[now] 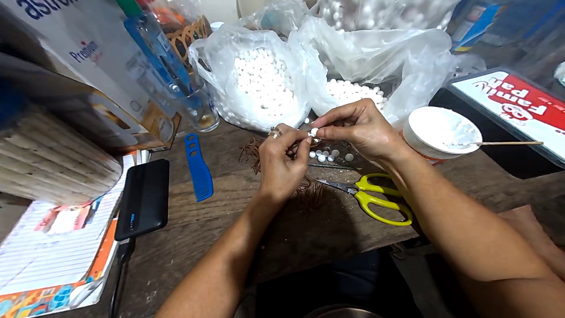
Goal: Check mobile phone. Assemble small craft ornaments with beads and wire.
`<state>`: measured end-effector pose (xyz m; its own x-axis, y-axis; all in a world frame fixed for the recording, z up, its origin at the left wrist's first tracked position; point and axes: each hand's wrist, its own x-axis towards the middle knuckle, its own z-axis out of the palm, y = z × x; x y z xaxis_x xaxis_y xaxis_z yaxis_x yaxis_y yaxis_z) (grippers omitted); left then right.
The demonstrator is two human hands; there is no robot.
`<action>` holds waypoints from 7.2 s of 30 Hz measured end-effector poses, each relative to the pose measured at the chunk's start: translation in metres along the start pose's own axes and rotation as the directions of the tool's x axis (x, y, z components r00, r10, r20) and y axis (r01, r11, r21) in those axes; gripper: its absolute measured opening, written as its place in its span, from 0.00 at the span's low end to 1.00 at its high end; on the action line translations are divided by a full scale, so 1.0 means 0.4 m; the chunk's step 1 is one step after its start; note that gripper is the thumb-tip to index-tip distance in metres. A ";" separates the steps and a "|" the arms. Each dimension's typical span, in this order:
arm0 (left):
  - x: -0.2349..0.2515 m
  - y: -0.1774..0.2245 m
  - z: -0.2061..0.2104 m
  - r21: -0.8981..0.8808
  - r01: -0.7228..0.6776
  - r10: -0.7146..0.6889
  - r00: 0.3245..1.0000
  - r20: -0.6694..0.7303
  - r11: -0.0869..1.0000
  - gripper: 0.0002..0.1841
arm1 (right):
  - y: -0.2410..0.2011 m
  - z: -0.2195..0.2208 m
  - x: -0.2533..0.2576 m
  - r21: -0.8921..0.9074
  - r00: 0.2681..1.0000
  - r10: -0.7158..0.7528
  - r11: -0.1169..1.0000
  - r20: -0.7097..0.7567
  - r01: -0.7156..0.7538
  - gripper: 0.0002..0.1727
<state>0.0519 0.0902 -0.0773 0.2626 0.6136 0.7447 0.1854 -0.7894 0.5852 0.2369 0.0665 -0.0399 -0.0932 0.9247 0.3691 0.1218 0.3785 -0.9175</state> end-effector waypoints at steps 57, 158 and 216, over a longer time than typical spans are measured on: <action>0.003 0.006 -0.009 0.042 0.153 -0.151 0.988 -0.040 0.987 0.03 | 0.031 -0.030 -0.011 0.410 0.977 0.188 0.887 0.101 -0.213 0.17; 0.034 0.030 -0.027 -0.603 0.649 -0.656 0.709 0.259 0.463 0.12 | 0.052 -0.035 -0.011 -0.448 0.982 -0.075 0.894 -0.173 -0.011 0.06; -0.004 0.060 0.009 -0.511 0.479 -0.458 0.871 0.177 0.714 0.10 | 0.013 -0.247 -0.384 -0.302 0.661 -0.158 0.947 -0.734 -0.110 0.19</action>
<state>0.0595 0.0703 -0.0655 0.3111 0.8936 0.3236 -0.2253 -0.2615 0.9385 0.3494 -0.0696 -0.0868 0.6446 0.5808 0.4971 0.4243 0.2691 -0.8646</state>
